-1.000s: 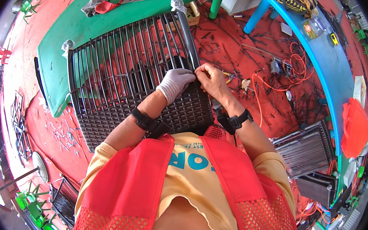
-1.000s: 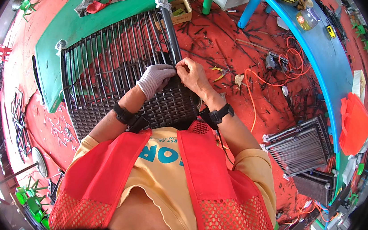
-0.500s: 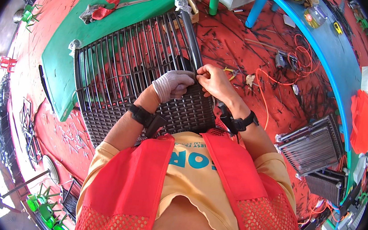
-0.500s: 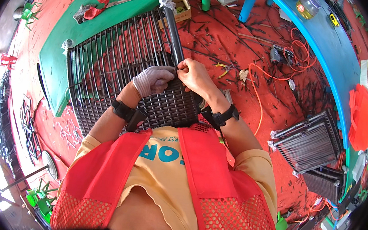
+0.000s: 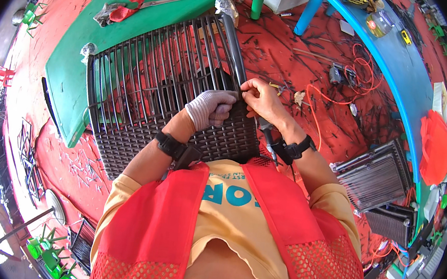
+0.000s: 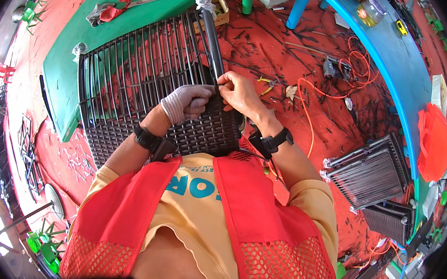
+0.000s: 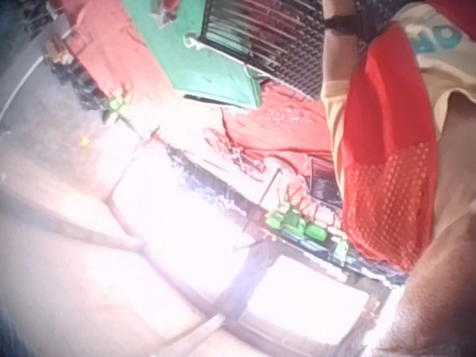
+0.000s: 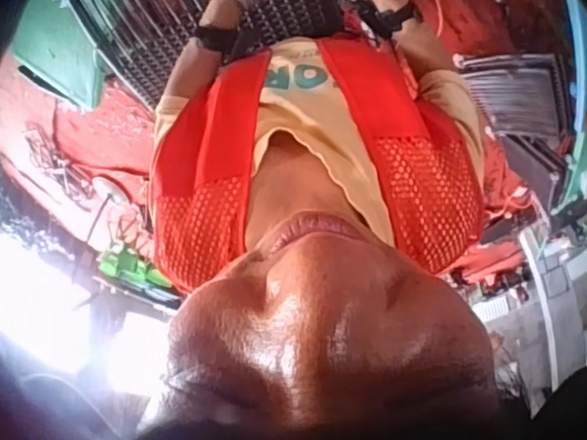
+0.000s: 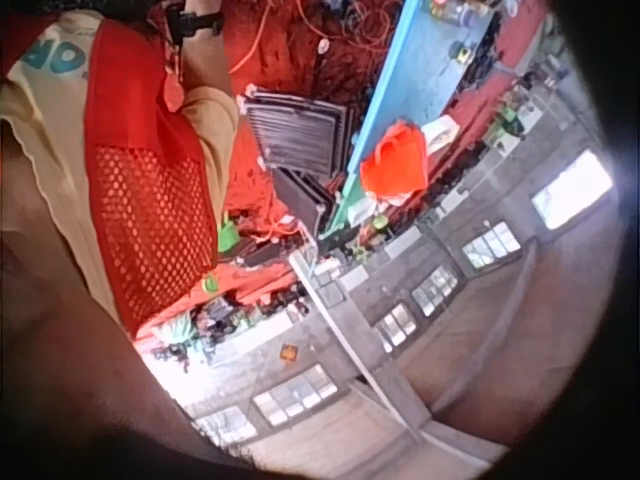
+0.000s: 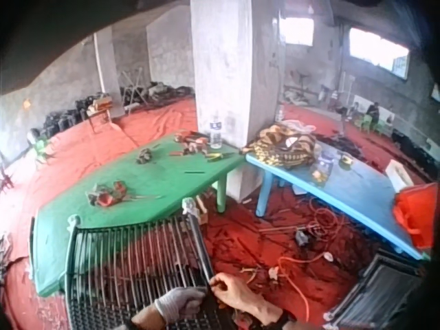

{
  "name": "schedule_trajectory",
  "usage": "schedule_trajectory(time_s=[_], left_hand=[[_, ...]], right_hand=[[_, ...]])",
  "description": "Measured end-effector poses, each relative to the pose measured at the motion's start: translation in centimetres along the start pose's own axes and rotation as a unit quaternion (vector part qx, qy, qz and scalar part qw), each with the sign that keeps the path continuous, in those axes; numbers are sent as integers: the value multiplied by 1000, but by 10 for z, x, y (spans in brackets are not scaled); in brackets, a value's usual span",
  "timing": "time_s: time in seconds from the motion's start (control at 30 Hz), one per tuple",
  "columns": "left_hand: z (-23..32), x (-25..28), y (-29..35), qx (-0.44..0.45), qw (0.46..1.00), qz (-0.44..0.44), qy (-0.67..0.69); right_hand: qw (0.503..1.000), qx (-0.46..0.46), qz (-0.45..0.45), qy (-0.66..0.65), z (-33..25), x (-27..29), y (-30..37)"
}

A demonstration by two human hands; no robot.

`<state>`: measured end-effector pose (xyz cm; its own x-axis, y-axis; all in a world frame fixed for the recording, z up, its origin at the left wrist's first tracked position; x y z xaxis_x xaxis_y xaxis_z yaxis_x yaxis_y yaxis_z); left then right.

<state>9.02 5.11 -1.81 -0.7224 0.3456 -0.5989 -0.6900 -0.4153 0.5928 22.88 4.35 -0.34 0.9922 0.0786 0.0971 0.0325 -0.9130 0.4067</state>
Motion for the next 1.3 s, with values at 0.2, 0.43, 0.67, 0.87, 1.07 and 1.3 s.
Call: schedule_trajectory(time_s=[0.2,0.43,0.67,0.87,1.07,1.3], left_hand=[[-2,-8,4,6,999,-43,-13],[-4,-5,-1,16,1000,-21,-1],[-5,-2,-3,12,999,-36,-1],[-5,-2,-3,-4,1000,-16,-10],[-2,1,3,-105,974,118,-160],[0,4,7,-158,961,128,-187]], right_hand=[[997,53,53,-6,9,-1,-2],[995,25,96,-16,9,1,12],[994,-67,4,90,-8,1,13],[994,-87,16,70,-4,1,7],[876,190,261,357,-22,-5,19],[904,56,247,346,7,6,4]])
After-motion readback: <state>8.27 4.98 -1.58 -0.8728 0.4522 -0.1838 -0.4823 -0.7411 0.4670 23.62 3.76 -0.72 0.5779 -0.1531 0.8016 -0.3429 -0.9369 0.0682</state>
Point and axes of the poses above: each hand's wrist, its own y-axis away from the middle knuckle, its own x-axis out of the back of the hand, z = x × y, the point moved 7 cm from there along -y, towards the middle knuckle, and after that the axes turned 7 degrees about -x, right-handed, at the moved point
